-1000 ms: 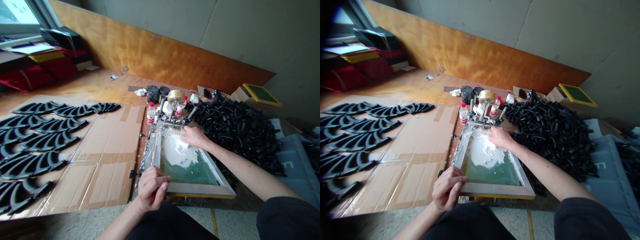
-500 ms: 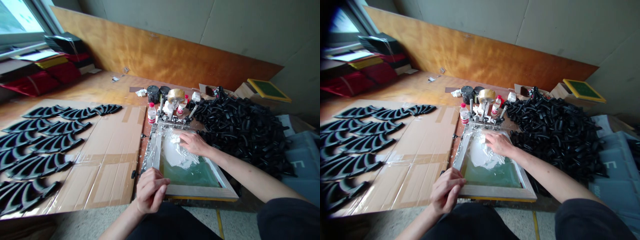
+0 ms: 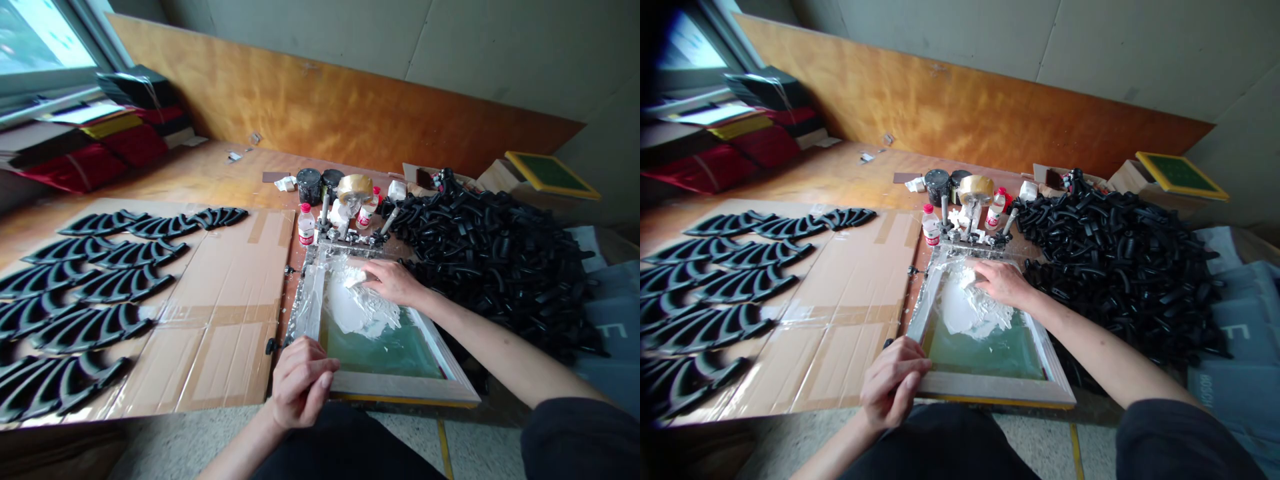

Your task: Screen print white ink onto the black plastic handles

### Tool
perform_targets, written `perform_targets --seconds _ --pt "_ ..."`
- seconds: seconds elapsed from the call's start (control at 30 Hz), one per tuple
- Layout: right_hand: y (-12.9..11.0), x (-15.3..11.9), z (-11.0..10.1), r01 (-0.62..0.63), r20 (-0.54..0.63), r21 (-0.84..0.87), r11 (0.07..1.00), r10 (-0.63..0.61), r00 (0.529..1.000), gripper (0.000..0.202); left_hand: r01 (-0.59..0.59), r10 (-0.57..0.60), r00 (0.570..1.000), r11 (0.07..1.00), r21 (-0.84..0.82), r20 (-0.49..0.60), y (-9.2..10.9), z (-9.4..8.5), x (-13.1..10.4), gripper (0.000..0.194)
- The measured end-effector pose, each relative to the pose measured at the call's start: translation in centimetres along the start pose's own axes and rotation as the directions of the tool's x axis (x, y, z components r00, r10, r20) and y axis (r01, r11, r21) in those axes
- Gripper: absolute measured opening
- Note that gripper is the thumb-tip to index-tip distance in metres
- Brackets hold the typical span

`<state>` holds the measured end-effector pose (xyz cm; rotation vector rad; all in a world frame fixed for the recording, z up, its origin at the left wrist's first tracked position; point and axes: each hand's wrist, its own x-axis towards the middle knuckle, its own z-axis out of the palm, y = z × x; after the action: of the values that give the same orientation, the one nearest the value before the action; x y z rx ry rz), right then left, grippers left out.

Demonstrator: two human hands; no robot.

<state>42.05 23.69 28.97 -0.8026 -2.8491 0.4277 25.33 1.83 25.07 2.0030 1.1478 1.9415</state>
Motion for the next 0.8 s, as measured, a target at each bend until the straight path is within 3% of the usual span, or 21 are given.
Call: perform_targets --seconds 0.2,0.43,0.63,0.8 --pt "1.0 -1.7 -2.2 -0.016 0.049 0.126 0.992 0.01 0.999 0.01 -0.009 0.009 1.0 1.0 -0.011 0.007 -0.1 0.0 -0.2 0.021" --pt "1.0 0.0 0.7 0.007 -0.01 0.071 0.997 -0.006 1.0 0.012 0.007 -0.007 1.0 1.0 0.015 0.022 0.0 -0.1 -0.1 0.02" --pt "0.4 0.6 0.8 -0.124 -0.076 -0.134 0.983 0.115 0.99 0.01 -0.012 0.012 1.0 1.0 -0.008 0.024 0.0 -0.2 0.4 0.02" --pt "-1.3 1.1 2.4 -0.056 -0.043 -0.161 0.985 0.049 0.998 0.011 -0.028 0.028 0.999 0.999 -0.023 0.033 -0.1 -0.3 0.5 0.02"
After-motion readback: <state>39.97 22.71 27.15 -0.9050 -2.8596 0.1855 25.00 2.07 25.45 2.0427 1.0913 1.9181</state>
